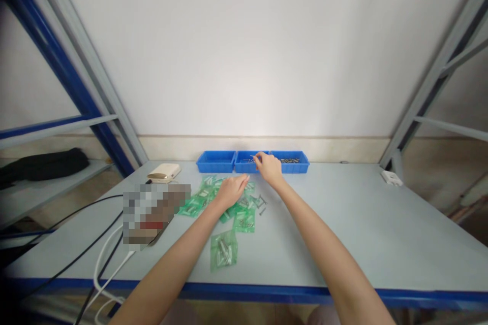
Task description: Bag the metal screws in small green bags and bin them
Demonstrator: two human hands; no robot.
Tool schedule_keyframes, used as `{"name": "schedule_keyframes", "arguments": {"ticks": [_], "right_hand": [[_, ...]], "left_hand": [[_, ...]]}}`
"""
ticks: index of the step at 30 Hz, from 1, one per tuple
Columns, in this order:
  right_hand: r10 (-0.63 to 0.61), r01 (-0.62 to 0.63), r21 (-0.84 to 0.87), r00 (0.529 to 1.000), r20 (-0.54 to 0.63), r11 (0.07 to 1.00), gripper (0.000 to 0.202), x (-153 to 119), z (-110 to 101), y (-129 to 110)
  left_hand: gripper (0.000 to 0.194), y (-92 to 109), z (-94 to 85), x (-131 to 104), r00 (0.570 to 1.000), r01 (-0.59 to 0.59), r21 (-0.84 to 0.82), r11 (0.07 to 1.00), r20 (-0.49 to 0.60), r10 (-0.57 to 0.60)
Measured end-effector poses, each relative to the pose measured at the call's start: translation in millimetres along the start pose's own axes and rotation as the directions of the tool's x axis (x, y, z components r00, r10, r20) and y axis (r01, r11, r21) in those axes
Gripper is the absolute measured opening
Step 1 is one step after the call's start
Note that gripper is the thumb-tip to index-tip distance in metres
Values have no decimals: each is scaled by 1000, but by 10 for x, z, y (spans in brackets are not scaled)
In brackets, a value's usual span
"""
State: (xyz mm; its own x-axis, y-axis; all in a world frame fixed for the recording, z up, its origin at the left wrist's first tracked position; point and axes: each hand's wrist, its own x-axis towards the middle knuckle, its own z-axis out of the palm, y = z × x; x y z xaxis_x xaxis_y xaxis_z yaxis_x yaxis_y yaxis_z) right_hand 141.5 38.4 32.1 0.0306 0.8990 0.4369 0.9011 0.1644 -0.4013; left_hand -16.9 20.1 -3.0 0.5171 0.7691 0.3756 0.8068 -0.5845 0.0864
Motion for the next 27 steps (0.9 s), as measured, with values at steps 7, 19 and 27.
{"name": "schedule_keyframes", "arguments": {"ticks": [7,19,27], "right_hand": [[-108,108,-11,981,-158,994,34,-63,3,-103],[-206,155,202,942,266,967,18,-598,-24,446],[-192,191,29,951,243,981,15,-674,117,274]], "left_hand": [[38,-41,-22,-22,1000,-17,-16,1000,-18,17],[32,-69,89,17,997,59,-56,997,48,-57],[31,-261,159,37,996,93,-32,995,19,-92]]}}
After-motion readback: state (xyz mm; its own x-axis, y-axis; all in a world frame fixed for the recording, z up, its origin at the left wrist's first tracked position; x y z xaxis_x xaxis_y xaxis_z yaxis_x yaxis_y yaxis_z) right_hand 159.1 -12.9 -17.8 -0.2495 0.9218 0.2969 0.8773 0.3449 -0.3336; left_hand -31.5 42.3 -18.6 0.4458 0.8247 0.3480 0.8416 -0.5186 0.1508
